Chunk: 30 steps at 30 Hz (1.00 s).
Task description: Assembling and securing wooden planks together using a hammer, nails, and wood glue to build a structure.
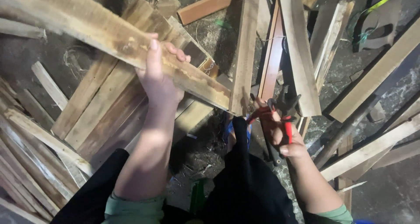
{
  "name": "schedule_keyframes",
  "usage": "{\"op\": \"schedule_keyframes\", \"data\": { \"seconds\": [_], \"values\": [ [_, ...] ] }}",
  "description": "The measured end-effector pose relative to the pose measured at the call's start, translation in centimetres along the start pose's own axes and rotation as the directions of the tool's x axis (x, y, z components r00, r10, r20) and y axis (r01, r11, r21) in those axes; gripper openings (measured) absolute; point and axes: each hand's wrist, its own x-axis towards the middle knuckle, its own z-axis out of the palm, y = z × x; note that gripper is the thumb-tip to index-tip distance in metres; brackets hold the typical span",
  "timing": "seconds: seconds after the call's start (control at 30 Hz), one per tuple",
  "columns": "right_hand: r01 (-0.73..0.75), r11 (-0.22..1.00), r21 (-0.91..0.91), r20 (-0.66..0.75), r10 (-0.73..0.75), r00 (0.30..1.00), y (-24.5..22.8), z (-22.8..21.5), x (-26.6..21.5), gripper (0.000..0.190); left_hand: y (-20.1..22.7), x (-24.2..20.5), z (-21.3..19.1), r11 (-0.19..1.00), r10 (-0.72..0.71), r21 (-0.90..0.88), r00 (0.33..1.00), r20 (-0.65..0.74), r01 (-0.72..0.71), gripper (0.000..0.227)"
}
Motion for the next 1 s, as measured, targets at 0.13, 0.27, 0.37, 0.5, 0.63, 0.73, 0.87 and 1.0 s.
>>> {"op": "schedule_keyframes", "data": {
  "seconds": [0.13,0.27,0.37,0.5,0.63,0.73,0.87,1.0],
  "values": [
    [-0.088,0.992,0.091,-0.039,0.091,0.995,-2.4,0.7,-0.6,0.073,0.7,-0.1,1.0,0.999,-0.010,-0.041,0.991,0.133,0.016,0.024],
    [-0.104,0.454,-0.885,-0.055,0.120,0.991,-3.8,-2.2,-2.7,0.013,0.5,0.5,1.5,1.000,-0.028,0.012,0.994,0.106,0.027,0.024],
    [-0.132,0.068,-0.989,-0.114,0.220,0.969,-3.4,-3.7,-4.4,0.023,0.3,0.6,1.8,0.996,0.005,0.089,0.991,0.134,-0.017,0.019],
    [-0.077,-0.235,-0.969,-0.156,0.342,0.927,-2.5,-3.6,-4.4,0.032,-0.1,0.7,2.3,0.981,0.095,0.142,0.968,0.234,-0.131,0.015],
    [-0.062,-0.230,-0.971,-0.146,0.369,0.918,-1.0,-3.5,-3.4,0.032,-0.2,1.0,2.4,0.988,0.089,0.102,0.970,0.225,-0.115,0.012],
    [-0.057,-0.154,-0.986,-0.110,0.362,0.926,-0.7,-3.8,-2.8,0.029,0.2,1.3,2.3,0.995,0.048,0.080,0.979,0.199,-0.065,0.014],
    [-0.063,-0.178,-0.982,-0.133,0.418,0.899,-1.1,-4.8,-2.7,0.033,0.3,1.3,2.0,0.998,0.048,0.034,0.975,0.217,-0.057,0.012],
    [-0.030,-0.170,-0.985,-0.101,0.427,0.899,-2.0,-4.8,-1.5,0.036,0.3,1.5,2.0,1.000,0.015,0.008,0.982,0.191,-0.017,0.016]
  ]
}}
